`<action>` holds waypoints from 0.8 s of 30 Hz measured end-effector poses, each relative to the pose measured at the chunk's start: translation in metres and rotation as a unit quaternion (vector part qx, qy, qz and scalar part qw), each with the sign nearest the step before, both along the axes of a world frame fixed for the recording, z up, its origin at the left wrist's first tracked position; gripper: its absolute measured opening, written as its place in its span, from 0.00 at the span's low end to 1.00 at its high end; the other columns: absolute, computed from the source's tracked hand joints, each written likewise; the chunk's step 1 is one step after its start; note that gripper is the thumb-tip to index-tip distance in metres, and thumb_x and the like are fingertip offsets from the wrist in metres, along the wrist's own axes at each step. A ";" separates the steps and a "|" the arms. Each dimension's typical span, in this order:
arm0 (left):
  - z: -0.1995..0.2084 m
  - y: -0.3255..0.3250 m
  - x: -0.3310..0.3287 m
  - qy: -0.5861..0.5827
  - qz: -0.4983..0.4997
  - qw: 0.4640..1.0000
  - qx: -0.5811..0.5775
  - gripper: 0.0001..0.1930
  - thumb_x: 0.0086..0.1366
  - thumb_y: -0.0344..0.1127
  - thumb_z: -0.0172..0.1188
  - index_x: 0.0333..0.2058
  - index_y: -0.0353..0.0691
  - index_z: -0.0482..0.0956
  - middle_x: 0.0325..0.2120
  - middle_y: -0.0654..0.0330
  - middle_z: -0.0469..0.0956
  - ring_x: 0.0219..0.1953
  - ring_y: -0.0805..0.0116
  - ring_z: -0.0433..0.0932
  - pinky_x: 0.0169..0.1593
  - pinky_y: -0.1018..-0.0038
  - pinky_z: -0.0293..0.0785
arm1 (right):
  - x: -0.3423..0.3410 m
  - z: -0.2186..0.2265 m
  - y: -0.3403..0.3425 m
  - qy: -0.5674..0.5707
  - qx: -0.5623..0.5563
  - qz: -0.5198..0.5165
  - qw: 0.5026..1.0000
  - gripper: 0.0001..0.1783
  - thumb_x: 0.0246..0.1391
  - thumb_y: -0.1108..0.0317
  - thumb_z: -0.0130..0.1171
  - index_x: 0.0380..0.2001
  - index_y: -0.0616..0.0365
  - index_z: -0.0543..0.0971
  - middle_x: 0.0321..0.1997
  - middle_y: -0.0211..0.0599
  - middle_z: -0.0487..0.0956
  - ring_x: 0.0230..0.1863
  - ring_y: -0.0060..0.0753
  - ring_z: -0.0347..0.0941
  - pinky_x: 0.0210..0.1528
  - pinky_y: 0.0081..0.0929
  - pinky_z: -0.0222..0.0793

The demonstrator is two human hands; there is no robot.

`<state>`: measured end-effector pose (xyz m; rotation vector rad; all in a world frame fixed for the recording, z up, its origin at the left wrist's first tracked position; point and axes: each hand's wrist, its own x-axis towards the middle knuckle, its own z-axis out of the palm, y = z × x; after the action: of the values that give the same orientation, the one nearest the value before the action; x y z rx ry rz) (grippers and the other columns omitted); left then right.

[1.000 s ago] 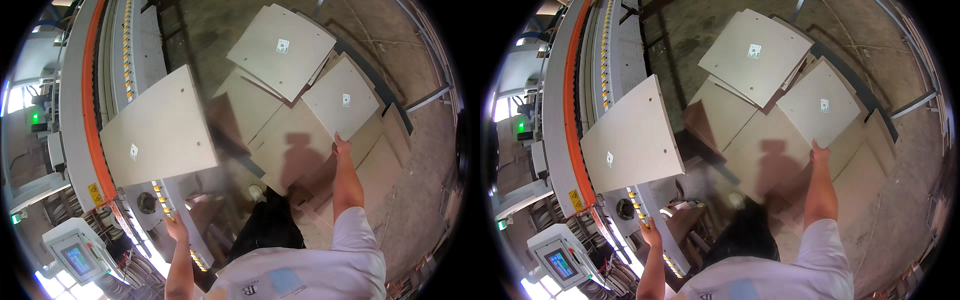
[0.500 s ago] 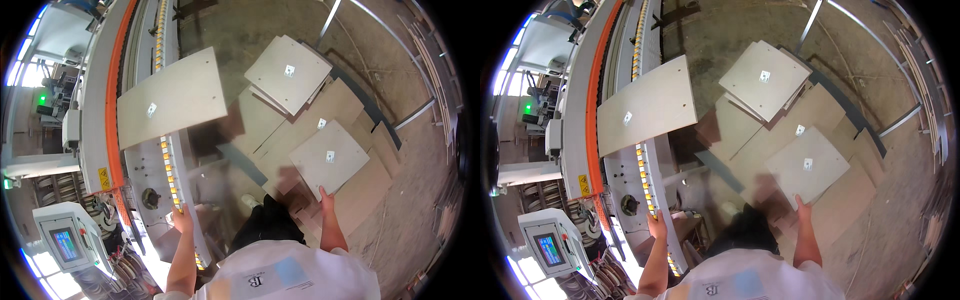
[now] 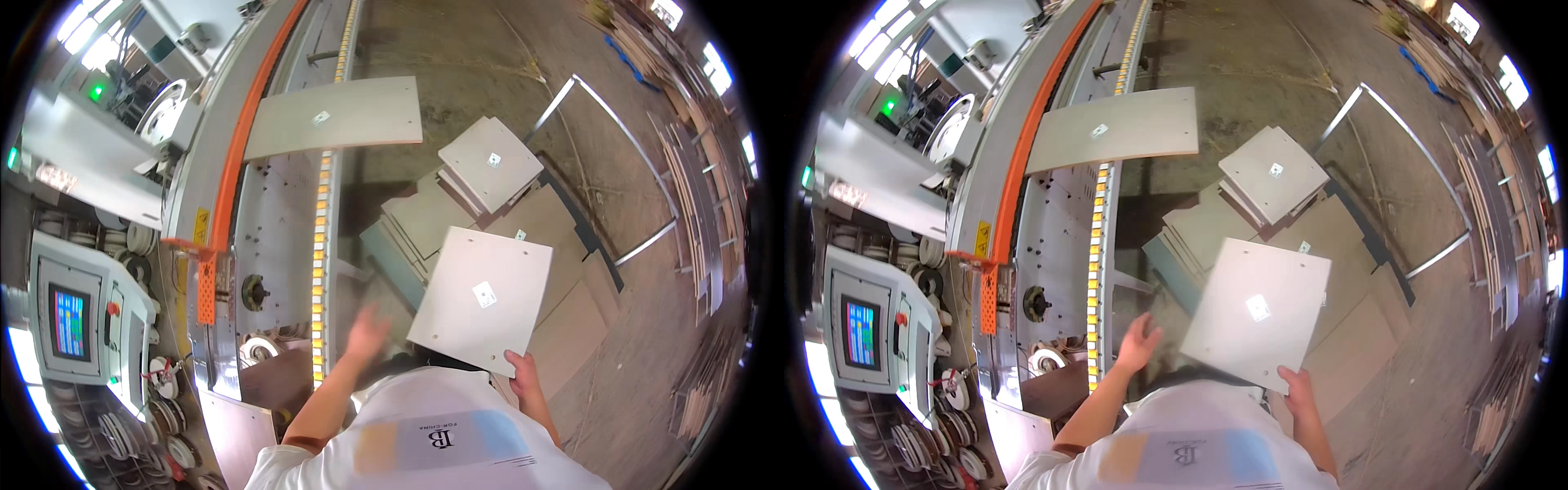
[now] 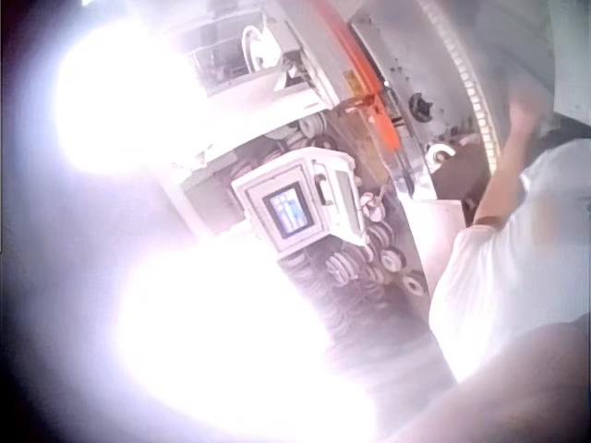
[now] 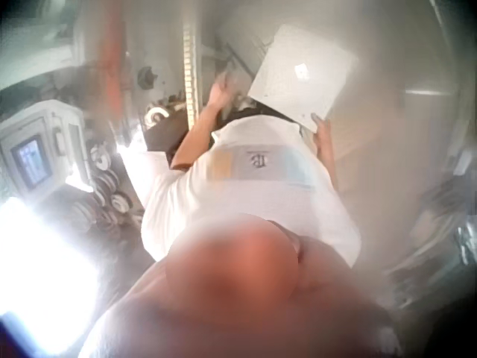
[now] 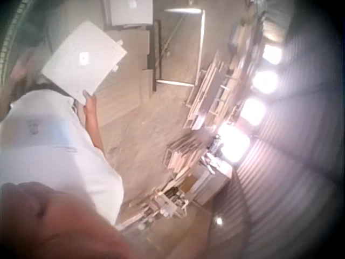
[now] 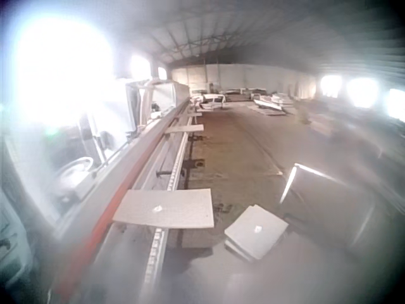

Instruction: The person repeatedly picks up rectangular panels from a stack and places them onto a conveyor belt. Later, the person walks across the workshop floor and assists another worker in moving a large panel onto a metal frame.

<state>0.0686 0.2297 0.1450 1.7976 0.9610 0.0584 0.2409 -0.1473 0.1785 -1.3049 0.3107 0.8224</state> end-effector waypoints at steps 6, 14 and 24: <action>0.028 0.000 -0.047 -0.080 0.079 0.896 -0.430 0.29 0.71 0.44 0.64 0.64 0.35 0.71 0.58 0.55 0.77 0.59 0.61 0.76 0.62 0.63 0.73 | -0.001 0.010 0.059 0.002 0.034 0.215 0.976 0.26 0.58 0.68 0.64 0.58 0.70 0.76 0.55 0.47 0.82 0.55 0.39 0.78 0.59 0.37 0.73; 0.040 -0.008 -0.183 -0.257 0.230 0.863 -0.370 0.20 0.72 0.40 0.61 0.55 0.31 0.79 0.48 0.56 0.83 0.47 0.67 0.81 0.54 0.68 0.77 | -0.033 -0.001 0.175 0.017 0.048 0.373 0.927 0.24 0.63 0.64 0.63 0.57 0.68 0.77 0.57 0.43 0.80 0.56 0.37 0.78 0.59 0.35 0.73; -0.021 -0.005 -0.292 -0.288 0.467 0.788 -0.279 0.22 0.72 0.35 0.59 0.61 0.33 0.71 0.52 0.52 0.78 0.52 0.57 0.80 0.56 0.57 0.78 | -0.069 -0.001 0.268 -0.055 -0.009 0.506 0.861 0.13 0.69 0.61 0.59 0.48 0.58 0.80 0.40 0.34 0.83 0.35 0.23 0.78 0.40 0.24 0.78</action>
<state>-0.2230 0.2246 0.1240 0.5529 1.1544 0.8114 0.1723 0.1203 0.1771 -1.5090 -0.5324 1.6070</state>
